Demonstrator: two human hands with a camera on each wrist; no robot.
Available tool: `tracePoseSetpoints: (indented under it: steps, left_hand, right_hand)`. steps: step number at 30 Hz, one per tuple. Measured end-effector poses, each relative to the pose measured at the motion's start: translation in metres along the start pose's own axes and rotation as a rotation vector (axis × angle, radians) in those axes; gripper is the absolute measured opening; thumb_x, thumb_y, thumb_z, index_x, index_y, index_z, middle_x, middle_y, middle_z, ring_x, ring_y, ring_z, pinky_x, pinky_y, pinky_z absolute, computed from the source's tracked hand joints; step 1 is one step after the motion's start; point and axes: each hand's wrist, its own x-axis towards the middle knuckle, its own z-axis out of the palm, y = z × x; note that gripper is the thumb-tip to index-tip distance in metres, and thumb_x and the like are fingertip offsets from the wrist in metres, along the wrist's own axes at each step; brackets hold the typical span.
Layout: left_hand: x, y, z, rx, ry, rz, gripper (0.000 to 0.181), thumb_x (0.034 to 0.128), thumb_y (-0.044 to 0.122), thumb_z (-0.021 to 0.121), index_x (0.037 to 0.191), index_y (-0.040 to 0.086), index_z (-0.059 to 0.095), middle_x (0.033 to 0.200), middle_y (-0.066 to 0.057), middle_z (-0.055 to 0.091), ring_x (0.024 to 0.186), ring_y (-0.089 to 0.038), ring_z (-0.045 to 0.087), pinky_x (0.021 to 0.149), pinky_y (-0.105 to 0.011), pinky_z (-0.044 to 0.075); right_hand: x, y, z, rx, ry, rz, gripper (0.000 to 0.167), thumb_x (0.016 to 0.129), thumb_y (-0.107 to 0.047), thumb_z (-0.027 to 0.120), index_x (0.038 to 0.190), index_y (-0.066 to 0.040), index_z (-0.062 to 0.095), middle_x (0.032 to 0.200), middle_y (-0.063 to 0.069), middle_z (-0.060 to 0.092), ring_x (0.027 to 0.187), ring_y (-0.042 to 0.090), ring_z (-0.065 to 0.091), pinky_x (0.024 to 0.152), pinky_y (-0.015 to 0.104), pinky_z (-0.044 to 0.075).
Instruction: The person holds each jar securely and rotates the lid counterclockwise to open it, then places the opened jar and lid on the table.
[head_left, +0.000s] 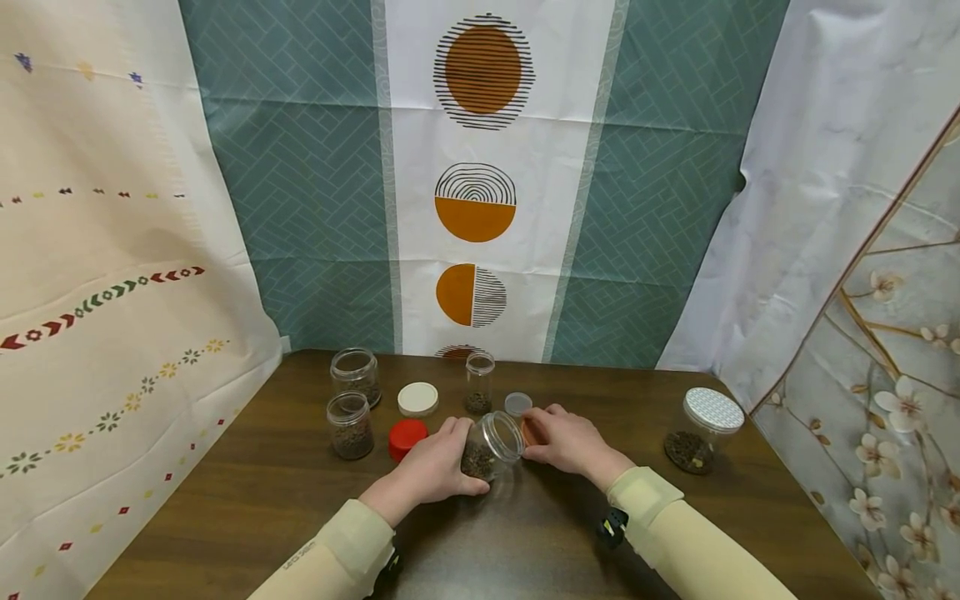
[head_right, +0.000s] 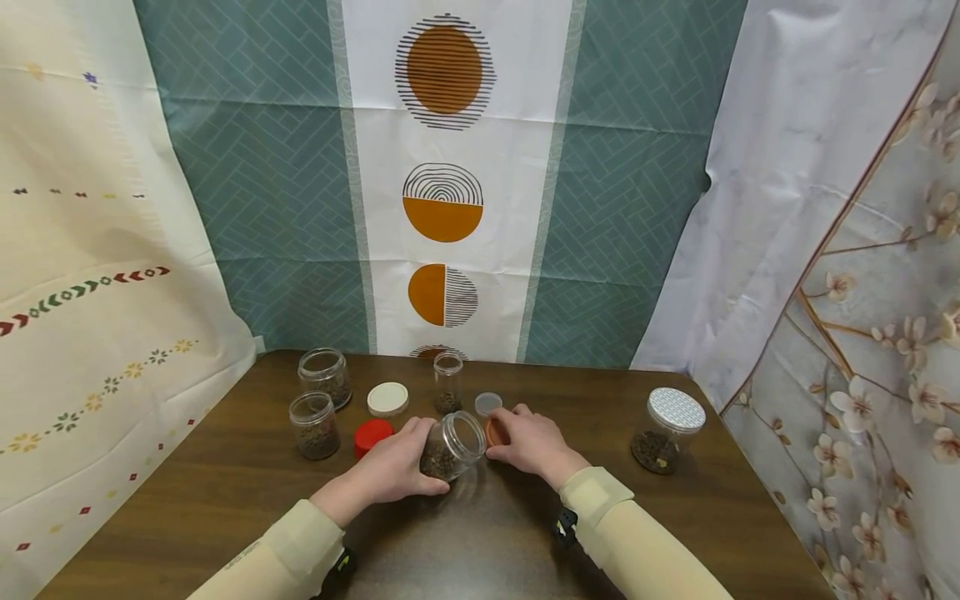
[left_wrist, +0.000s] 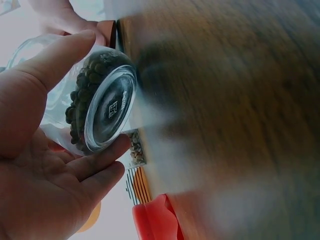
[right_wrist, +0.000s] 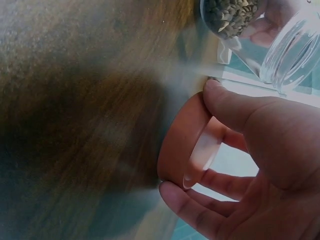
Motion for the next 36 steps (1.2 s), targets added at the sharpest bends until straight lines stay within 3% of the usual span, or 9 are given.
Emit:
tracePoseSetpoints:
  steps: [11,23,29,36]
  left_hand:
    - [-0.0006,0.0011,0.0003,-0.010,-0.001,-0.005,0.088,0.0806,0.042,0.100,0.142,-0.002,0.055,0.113,-0.009,0.057,0.089,-0.023,0.063,0.081,-0.045,0.058]
    - [-0.0005,0.0001,-0.0005,-0.009,-0.009,-0.017,0.088,0.0801,0.043,0.100,0.142,-0.001,0.056,0.117,-0.009,0.061,0.097,-0.025,0.065,0.087,-0.047,0.059]
    - [-0.0024,-0.0016,-0.0035,-0.019,0.022,0.000,0.089,0.0760,0.041,0.104,0.140,0.004,0.055,0.116,-0.006,0.071,0.104,-0.025,0.070,0.088,-0.048,0.059]
    - [-0.0036,-0.0008,-0.0053,-0.057,0.041,0.021,0.088,0.0767,0.036,0.104,0.139,0.004,0.051,0.114,-0.007,0.072,0.101,-0.026,0.071,0.085,-0.047,0.059]
  right_hand:
    - [0.0001,0.0035,0.0052,-0.044,0.005,-0.002,0.065,0.091,-0.043,0.092,0.145,-0.014,0.068,0.115,0.009,0.068,0.104,0.029,0.062,0.095,0.055,0.054]
    - [0.0007,0.0050,0.0077,-0.057,-0.003,-0.002,0.062,0.092,-0.042,0.092,0.141,-0.013,0.068,0.115,0.011,0.067,0.102,0.030,0.062,0.095,0.057,0.055]
    - [-0.0023,0.0017,0.0076,-0.059,0.001,-0.021,0.061,0.091,-0.039,0.093,0.139,-0.010,0.068,0.108,0.010,0.066,0.097,0.030,0.062,0.091,0.054,0.055]
    - [-0.0038,-0.0004,0.0051,-0.058,0.017,-0.046,0.060,0.091,-0.037,0.093,0.138,-0.009,0.068,0.105,0.010,0.065,0.095,0.030,0.061,0.088,0.054,0.055]
